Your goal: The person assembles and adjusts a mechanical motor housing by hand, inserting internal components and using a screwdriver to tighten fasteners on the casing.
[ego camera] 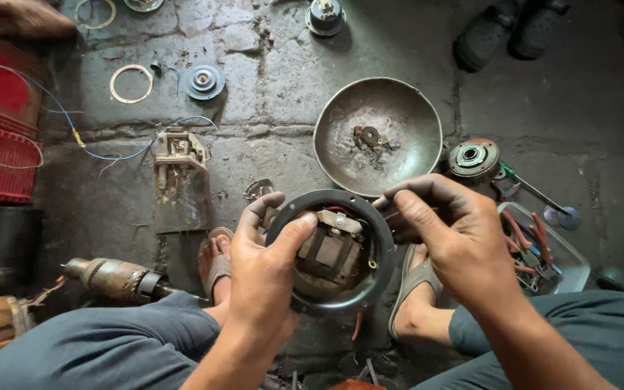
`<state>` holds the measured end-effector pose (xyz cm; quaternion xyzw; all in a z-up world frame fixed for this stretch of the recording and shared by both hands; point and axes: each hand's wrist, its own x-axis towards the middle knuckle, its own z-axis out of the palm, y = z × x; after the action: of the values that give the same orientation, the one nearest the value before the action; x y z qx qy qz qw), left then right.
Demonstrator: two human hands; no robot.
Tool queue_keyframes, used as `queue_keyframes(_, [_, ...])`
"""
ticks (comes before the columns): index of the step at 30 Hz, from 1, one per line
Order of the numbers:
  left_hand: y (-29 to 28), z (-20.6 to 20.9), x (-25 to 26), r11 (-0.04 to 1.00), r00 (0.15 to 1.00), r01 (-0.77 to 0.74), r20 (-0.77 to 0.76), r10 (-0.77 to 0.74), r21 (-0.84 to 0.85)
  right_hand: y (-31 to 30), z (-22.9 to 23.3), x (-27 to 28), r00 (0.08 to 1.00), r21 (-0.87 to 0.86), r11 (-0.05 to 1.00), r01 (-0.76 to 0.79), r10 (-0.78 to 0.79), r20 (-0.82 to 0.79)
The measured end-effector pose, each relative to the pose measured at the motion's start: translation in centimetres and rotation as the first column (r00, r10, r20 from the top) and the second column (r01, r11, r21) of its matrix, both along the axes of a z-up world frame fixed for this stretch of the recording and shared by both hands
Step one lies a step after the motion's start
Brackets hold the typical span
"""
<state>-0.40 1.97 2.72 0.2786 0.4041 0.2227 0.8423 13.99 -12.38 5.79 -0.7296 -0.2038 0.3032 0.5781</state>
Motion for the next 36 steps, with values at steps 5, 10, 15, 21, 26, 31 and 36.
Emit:
queue_keyframes(5, [-0.2, -0.1, 0.0, 0.996, 0.999, -0.004, -0.033, 0.007, 0.089, -0.1, -0.4, 0.0, 0.989, 0.003, 1.000, 0.012, -0.011, -0.148])
queue_keyframes(10, [-0.6, -0.6, -0.2, 0.982, 0.998, -0.052, -0.012, 0.055, 0.181, -0.2, -0.3, 0.1, 0.996, -0.073, 0.996, -0.045, 0.039, -0.082])
queue_keyframes(15, [-0.3, -0.7, -0.4, 0.968, 0.995, -0.098, 0.034, 0.093, 0.231, -0.2, -0.4, -0.3, 0.979, 0.064, 0.985, -0.160, 0.166, -0.115])
queue_keyframes(21, [0.1, 1.1, -0.4, 0.995, 1.000, -0.028, -0.005, 0.029, 0.096, 0.2, -0.5, -0.2, 0.924, 0.087, 0.993, -0.077, 0.104, -0.368])
queue_keyframes(26, [2.2, 2.5, -1.5, 0.973, 0.998, 0.024, 0.049, -0.036, 0.230, 0.7, -2.1, -0.2, 0.986, -0.031, 0.993, -0.115, 0.110, -0.126])
queue_keyframes(31, [3.5, 4.2, -2.6, 0.971, 0.981, 0.016, 0.182, -0.062, 0.240, 1.5, -6.9, -3.3, 0.804, -0.490, 0.816, -0.307, 0.498, 0.325])
queue_keyframes(36, [3.3, 4.1, -3.4, 0.988, 0.937, 0.082, 0.328, -0.120, 0.128, 0.6, -10.5, -7.0, 0.771, -0.636, 0.594, -0.493, 0.636, -0.004])
